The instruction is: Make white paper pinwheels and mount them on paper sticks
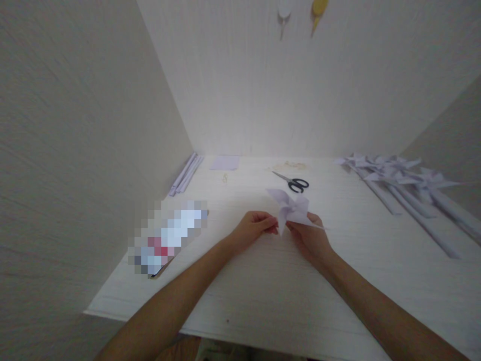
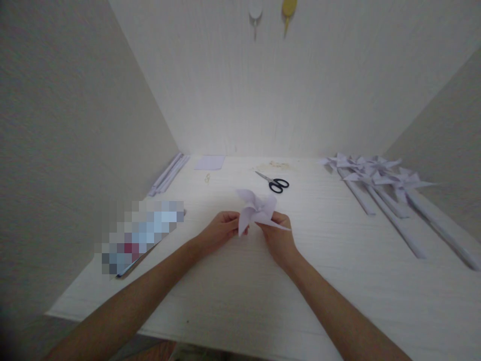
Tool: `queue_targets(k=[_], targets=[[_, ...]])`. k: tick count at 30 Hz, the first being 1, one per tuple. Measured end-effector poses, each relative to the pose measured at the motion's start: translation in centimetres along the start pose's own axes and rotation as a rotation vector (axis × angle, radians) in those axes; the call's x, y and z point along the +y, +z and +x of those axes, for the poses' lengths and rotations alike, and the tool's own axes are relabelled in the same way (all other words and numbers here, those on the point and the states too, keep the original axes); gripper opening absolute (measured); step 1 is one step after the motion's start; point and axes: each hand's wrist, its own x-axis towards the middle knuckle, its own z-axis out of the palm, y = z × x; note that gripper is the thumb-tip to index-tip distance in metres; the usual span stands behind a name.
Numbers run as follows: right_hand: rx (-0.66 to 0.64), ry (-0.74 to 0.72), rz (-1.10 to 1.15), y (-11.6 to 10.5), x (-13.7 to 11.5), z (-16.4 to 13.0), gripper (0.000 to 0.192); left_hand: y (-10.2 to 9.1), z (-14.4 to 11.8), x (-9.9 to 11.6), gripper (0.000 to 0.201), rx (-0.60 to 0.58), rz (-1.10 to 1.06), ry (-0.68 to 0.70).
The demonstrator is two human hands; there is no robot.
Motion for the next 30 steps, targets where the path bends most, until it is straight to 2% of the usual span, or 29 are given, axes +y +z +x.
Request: queue_targets(k=[5,10,13,15,17,19,20,23,26,30], targets=[[0.047,0.061,0.126,-0.1,-0.3,0.4,0.013,0.1,-0.2,0.2,0.022,-0.002,-0.082,-0.018],[-0.009,0.081,0.185,0.0,-0.5,0.4,0.015,0.3,-0.2,0.3,0.023,0.002,-0.110,-0.026],[0.009,0.125,0.218,-0.1,-0.2,0.5,0.018,0.0,0.2,1.2,0.023,0.019,-0.012,-0.099],[0.035,0.150,0.222,-0.3,-0.1,0.7,0.018,-0.8,0.5,2.5,0.021,0.015,0.256,-0.149],[0.062,0.173,0.227,-0.3,0.0,0.8,0.017,-2.2,0.8,4.3,0.020,0.031,0.624,-0.114],[0.090,0.191,0.242,-0.2,-0.1,1.0,0.018,-4.3,1.3,6.1,0.024,0.159,1.192,-0.066],[0.095,0.199,0.250,-0.2,-0.1,1.0,0.019,-5.5,1.6,7.0,0.024,0.226,1.308,-0.067],[0.076,0.211,0.258,-0.1,-0.2,1.3,0.017,-9.6,2.6,9.2,0.022,0.405,1.541,-0.079],[0.030,0.213,0.241,-0.2,0.0,1.4,0.015,-13.2,3.2,10.4,0.024,0.571,1.723,-0.138],[-0.001,0.207,0.189,-0.4,0.2,1.4,0.010,-16.1,3.8,11.0,0.031,0.678,1.886,-0.239]])
